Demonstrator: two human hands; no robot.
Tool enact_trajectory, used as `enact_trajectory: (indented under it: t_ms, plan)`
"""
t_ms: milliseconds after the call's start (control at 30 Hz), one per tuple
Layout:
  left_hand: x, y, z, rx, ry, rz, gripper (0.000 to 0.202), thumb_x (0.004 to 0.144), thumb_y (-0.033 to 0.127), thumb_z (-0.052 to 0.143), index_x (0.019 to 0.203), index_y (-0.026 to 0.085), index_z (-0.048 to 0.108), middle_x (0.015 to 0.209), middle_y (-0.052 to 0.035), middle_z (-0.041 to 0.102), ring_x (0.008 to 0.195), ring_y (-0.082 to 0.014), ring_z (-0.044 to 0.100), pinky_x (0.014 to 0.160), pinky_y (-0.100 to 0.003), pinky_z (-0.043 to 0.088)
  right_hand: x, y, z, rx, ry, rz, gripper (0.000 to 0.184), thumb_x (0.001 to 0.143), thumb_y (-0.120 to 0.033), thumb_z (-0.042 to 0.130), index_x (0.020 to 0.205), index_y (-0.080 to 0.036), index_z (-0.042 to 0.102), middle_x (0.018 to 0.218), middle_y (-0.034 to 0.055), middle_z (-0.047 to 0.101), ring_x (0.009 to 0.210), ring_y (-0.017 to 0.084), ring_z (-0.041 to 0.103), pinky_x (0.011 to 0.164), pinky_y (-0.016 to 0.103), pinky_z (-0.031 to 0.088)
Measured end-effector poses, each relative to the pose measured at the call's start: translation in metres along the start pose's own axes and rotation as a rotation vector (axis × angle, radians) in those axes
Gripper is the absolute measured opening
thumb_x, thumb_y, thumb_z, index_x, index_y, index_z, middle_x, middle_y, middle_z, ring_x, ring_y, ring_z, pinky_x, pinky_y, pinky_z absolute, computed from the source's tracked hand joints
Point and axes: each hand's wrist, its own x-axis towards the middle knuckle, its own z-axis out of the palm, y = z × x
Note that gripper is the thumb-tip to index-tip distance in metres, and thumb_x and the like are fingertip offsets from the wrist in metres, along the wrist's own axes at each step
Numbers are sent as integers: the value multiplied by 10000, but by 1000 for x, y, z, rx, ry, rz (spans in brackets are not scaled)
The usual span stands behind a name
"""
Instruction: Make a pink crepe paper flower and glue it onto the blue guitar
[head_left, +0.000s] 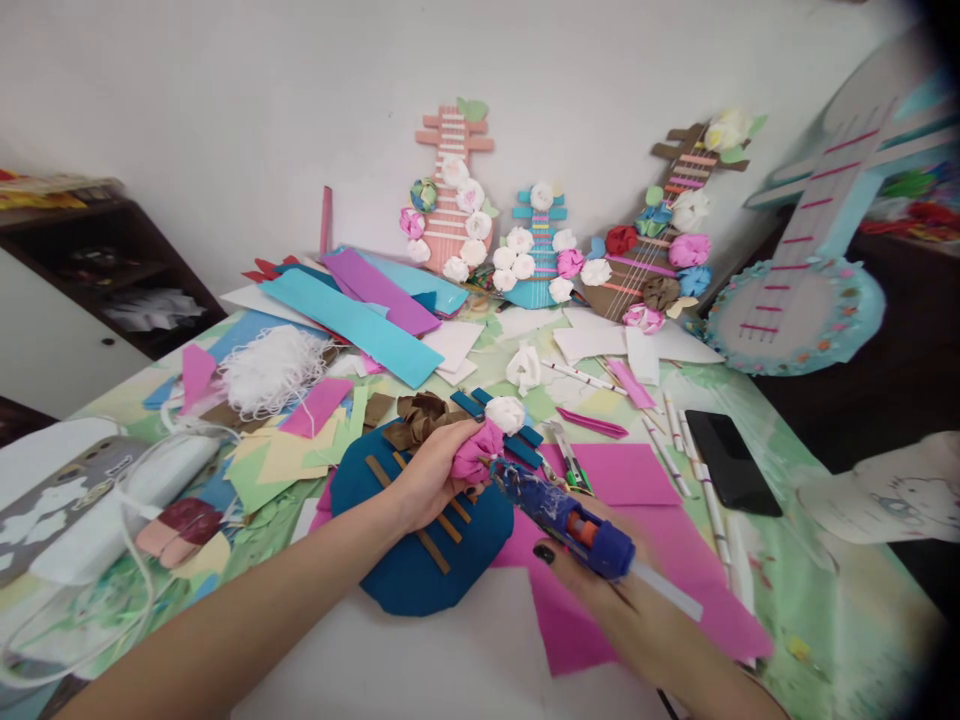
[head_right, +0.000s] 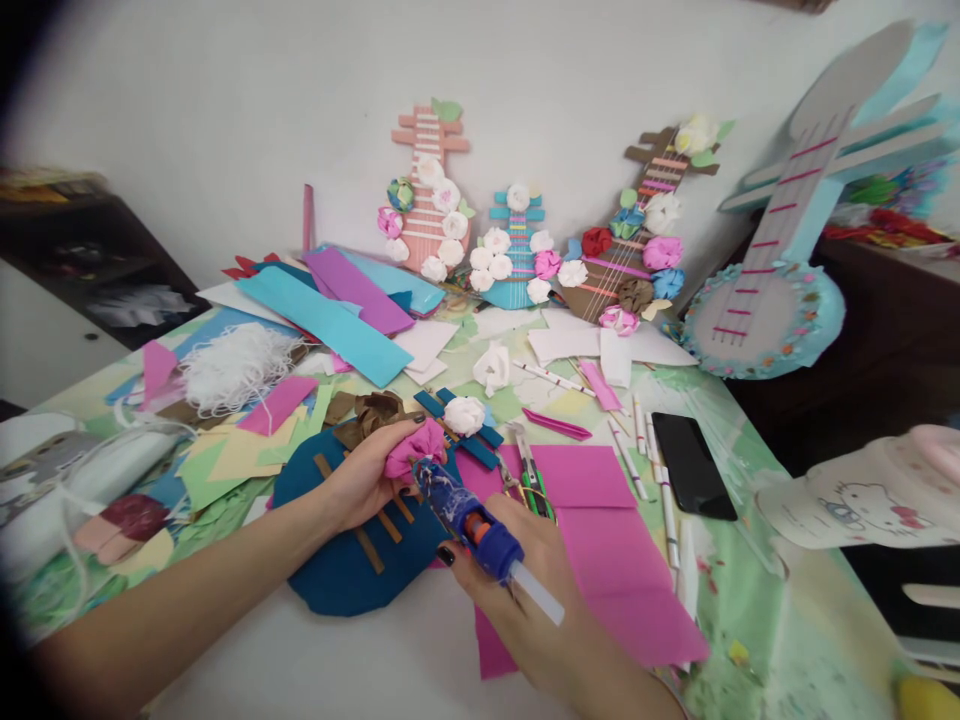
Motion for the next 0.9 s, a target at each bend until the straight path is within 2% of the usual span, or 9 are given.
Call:
enact_trajectory:
  t_ms: [267,400,567,633,733,900]
  plan:
    - [0,-3,0,35,-25,11,296,784,424,652,794,129,633,658,-28,625,477,-115,552,412,-209,428,0,3,3,18,-32,36,222,890,-424,539,907,-224,633,724,22,611,637,171,575,609,272,486]
    - [1,-2,-2,9,8,-22,270,817,390,615,833,122,651,644,-23,610,504,-119,559,435,-206,453,-2,3,4,-25,-37,30,219,888,-411,550,833,-206,599,704,10,594,611,150,531,582,255,443]
    - [0,4,0,-85,63,-49,197,844,302,582,798,119,643,611,-17,587,565,-128,594,512,-204,496,-4,0,3,0,-122,41,277,902,-412,528,729,-196,515,660,-9,535,571,116,458,510,227,362]
    - [-1,6,1,-104,62,-64,186,849,285,568,777,125,629,592,-11,573,527,-123,576,457,-196,464,-5,1,2,22,-135,53,279,904,-408,525,723,-198,500,665,-9,535,580,115,458,504,222,355]
    - [-3,8,2,-102,39,-82,202,871,271,517,776,124,618,564,-5,551,470,-116,535,377,-189,396,-8,6,2,24,-87,80,283,904,-412,529,720,-200,491,667,-5,540,591,121,472,517,224,371]
    - [-4,9,1,-104,30,-89,260,913,252,437,785,109,612,627,-45,611,444,-101,505,360,-190,371,-12,10,3,-8,-31,85,293,901,-418,531,711,-199,504,656,-8,536,583,123,480,523,232,377]
